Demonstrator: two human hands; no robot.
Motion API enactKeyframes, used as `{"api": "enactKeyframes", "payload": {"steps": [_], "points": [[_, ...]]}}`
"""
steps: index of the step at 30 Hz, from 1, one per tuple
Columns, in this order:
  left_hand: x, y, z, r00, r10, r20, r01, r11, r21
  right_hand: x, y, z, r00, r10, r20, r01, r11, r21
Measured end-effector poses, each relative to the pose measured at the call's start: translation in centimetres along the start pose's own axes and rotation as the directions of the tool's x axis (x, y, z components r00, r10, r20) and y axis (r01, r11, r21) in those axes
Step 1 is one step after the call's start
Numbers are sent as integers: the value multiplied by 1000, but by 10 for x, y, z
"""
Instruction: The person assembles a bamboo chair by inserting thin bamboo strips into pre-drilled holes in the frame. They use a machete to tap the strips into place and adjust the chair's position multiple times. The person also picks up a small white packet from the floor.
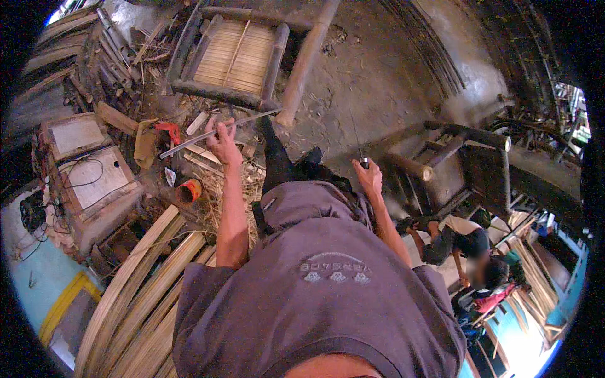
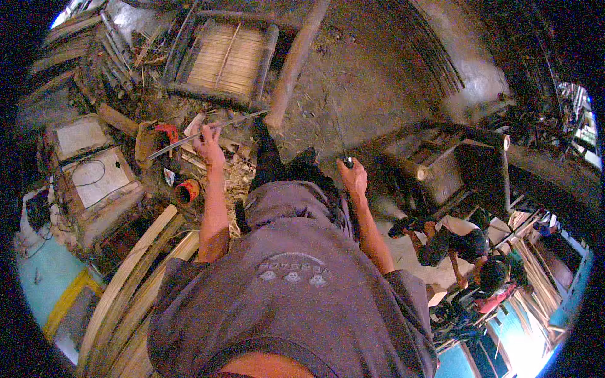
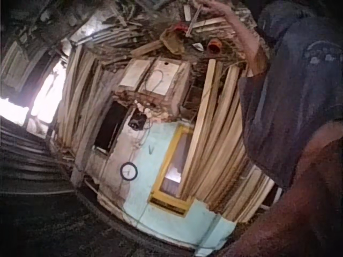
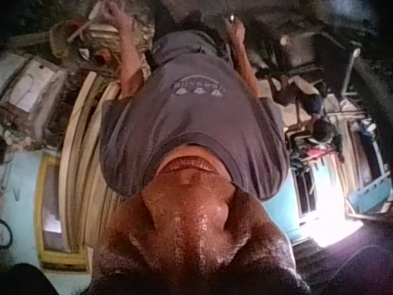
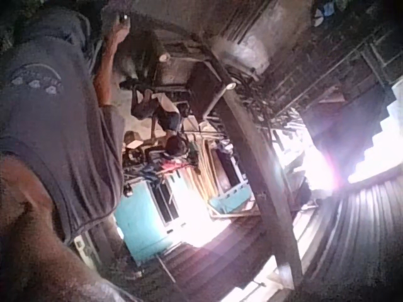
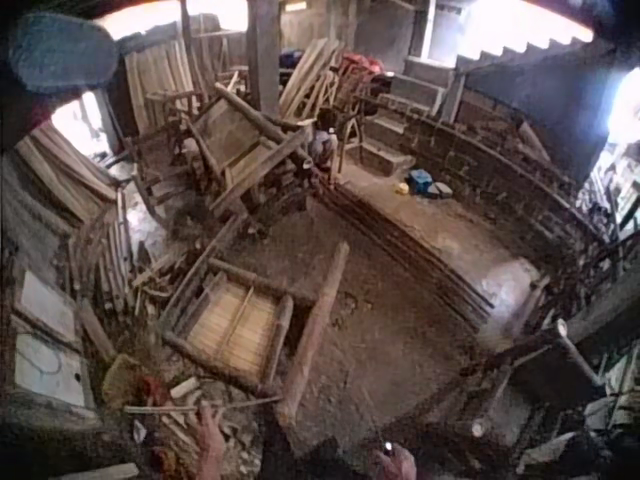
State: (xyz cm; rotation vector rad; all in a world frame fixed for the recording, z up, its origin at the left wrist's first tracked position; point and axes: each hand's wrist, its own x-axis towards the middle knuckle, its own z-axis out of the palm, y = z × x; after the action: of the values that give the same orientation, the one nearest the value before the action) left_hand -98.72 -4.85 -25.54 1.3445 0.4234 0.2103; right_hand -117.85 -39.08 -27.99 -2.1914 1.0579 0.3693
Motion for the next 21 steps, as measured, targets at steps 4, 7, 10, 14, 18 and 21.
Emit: {"api": "enactKeyframes", "payload": {"steps": [4, 7, 10, 14, 18, 21], "points": [[-1, 1, -7, 999, -20, -25, 19, 999, -37, 4, 9, 12, 997, 45, 62, -38, 994, -102], [-1, 4, -17, 999, -33, -34, 31, 998, -53, -7, -7, 8, 999, 4, 54, 5, 986, -169], [-1, 3, -24, 999, -38, -34, 36, 998, -55, -13, -14, 3, 996, -23, 85, 37, 985, -166], [4, -6, -37, 998, -38, -53, 34, 997, -71, -14, -13, 10, 993, -114, 18, 115, 982, -150], [3, -13, -37, 997, -10, -80, 5, 998, -65, -12, -19, 7, 991, -60, 119, 78, 986, -149], [-6, -4, -20, 998, 46, -31, -46, 999, -4, -12, -18, 12, 995, -84, 60, 93, 981, -169]]}}
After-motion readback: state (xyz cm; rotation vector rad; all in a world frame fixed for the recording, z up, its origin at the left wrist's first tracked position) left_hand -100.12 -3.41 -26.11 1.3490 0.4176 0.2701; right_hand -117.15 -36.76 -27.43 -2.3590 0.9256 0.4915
